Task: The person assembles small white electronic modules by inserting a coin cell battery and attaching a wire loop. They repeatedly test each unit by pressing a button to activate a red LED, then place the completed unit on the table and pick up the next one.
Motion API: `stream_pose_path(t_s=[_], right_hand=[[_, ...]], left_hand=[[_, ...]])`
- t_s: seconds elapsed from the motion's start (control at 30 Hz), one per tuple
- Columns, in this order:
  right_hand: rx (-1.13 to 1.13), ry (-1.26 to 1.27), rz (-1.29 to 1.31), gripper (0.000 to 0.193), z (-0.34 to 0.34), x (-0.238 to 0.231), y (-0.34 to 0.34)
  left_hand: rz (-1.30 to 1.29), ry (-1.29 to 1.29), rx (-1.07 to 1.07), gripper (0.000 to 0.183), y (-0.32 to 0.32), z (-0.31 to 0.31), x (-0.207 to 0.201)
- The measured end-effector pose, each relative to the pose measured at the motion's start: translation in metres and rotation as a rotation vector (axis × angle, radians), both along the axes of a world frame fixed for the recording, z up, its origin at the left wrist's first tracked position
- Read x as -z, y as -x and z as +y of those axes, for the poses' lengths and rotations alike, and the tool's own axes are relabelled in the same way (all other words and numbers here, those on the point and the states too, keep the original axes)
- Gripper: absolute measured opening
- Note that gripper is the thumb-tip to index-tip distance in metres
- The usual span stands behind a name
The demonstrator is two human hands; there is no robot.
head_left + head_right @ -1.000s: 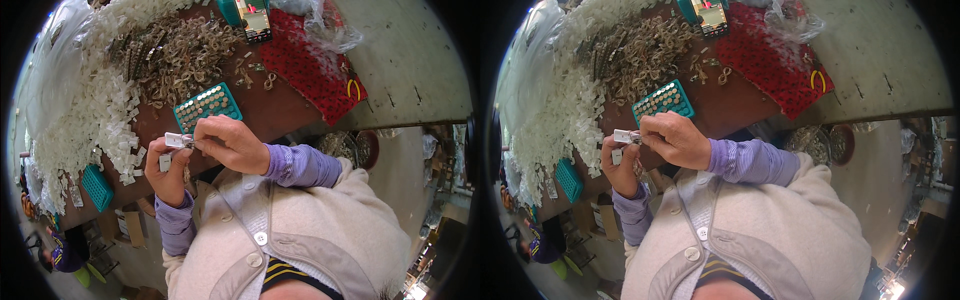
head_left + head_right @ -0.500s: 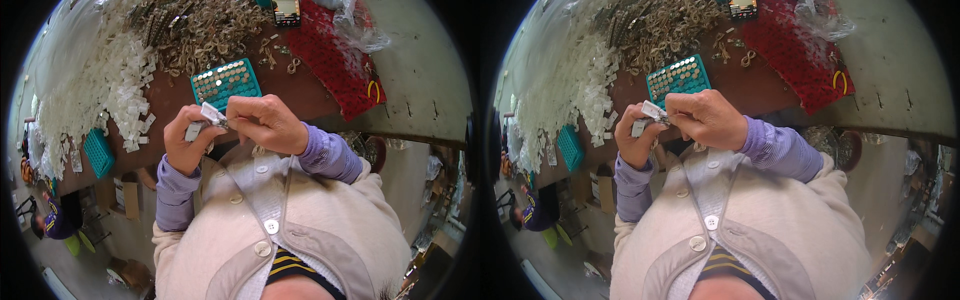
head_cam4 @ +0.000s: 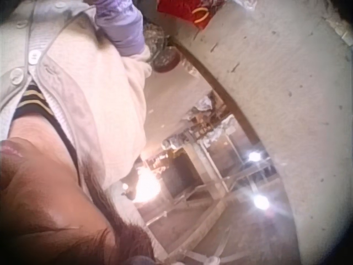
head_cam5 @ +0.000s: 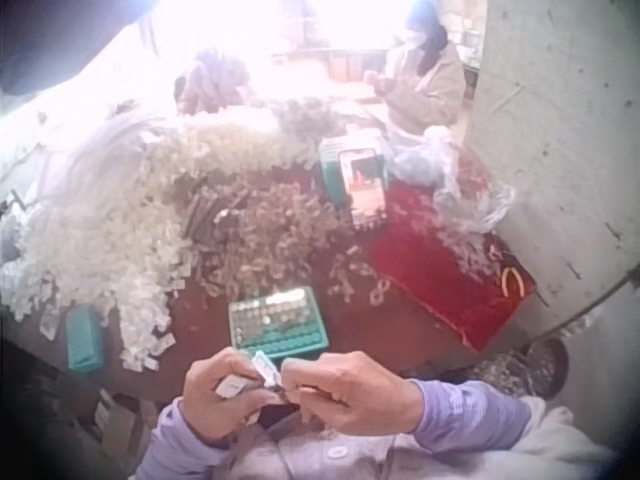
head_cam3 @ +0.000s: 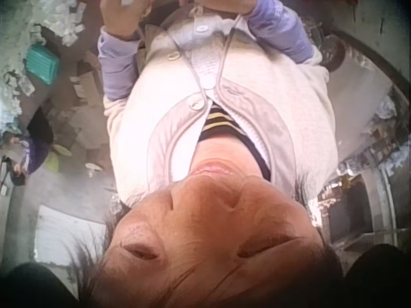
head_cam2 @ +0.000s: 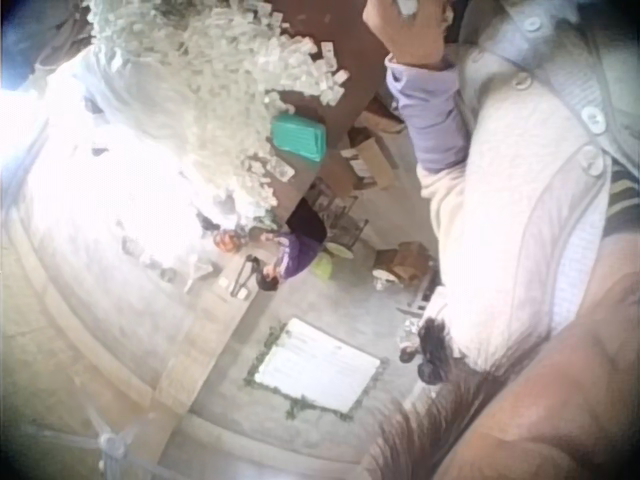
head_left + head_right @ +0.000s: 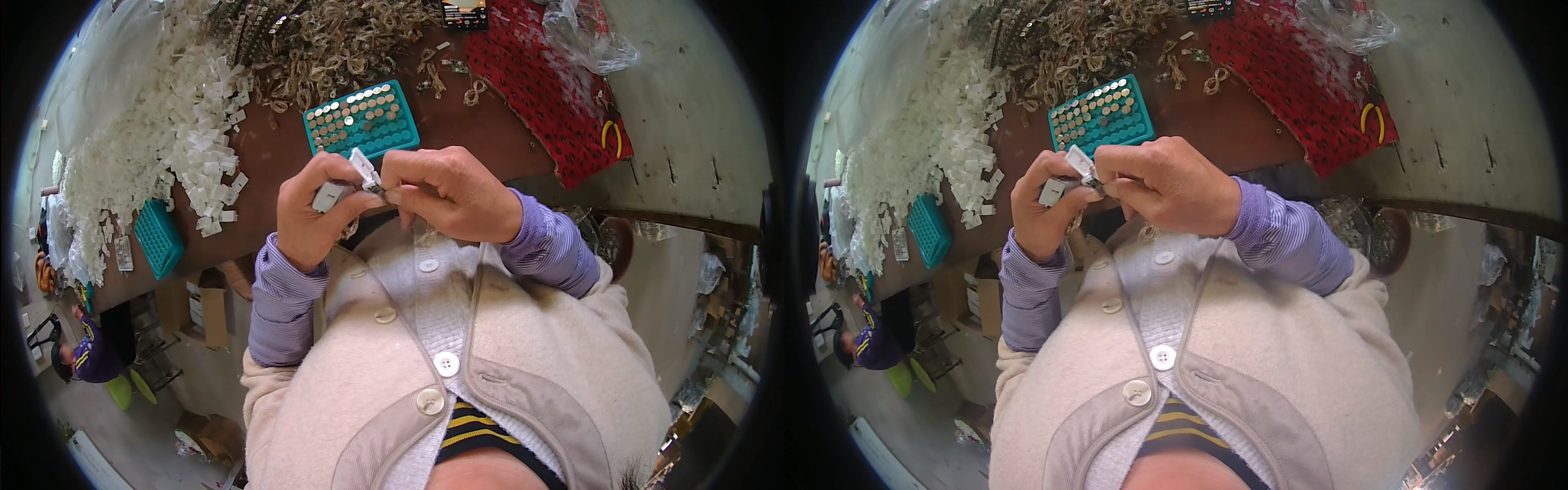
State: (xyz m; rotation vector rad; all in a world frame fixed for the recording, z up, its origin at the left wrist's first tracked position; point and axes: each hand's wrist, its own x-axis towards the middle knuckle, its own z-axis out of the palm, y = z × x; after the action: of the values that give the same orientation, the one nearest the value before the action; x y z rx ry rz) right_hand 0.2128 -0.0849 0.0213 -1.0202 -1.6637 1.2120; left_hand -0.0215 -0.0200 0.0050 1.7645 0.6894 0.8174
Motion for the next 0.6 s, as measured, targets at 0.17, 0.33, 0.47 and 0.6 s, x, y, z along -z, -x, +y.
stream_pose_path(t_s=[0.17,0.33,0.47,0.6], right_hand=[[-0.053,-0.272,-0.329,0.014,0.009,0.000,0.001],[0.158,-0.472,-0.413,0.013,0.011,0.004,0.014],[0.337,-0.396,-0.351,0.014,0.008,0.012,0.018],[0.333,-0.390,-0.265,0.013,0.005,0.024,0.022]], left_hand=[[0.161,-0.111,0.025,0.022,0.002,0.003,-0.006],[0.080,0.051,-0.093,0.018,0.003,-0.010,-0.004],[-0.190,0.589,-0.155,0.014,0.007,-0.017,0.001],[-0.363,0.884,-0.137,0.017,0.006,-0.015,0.009]])
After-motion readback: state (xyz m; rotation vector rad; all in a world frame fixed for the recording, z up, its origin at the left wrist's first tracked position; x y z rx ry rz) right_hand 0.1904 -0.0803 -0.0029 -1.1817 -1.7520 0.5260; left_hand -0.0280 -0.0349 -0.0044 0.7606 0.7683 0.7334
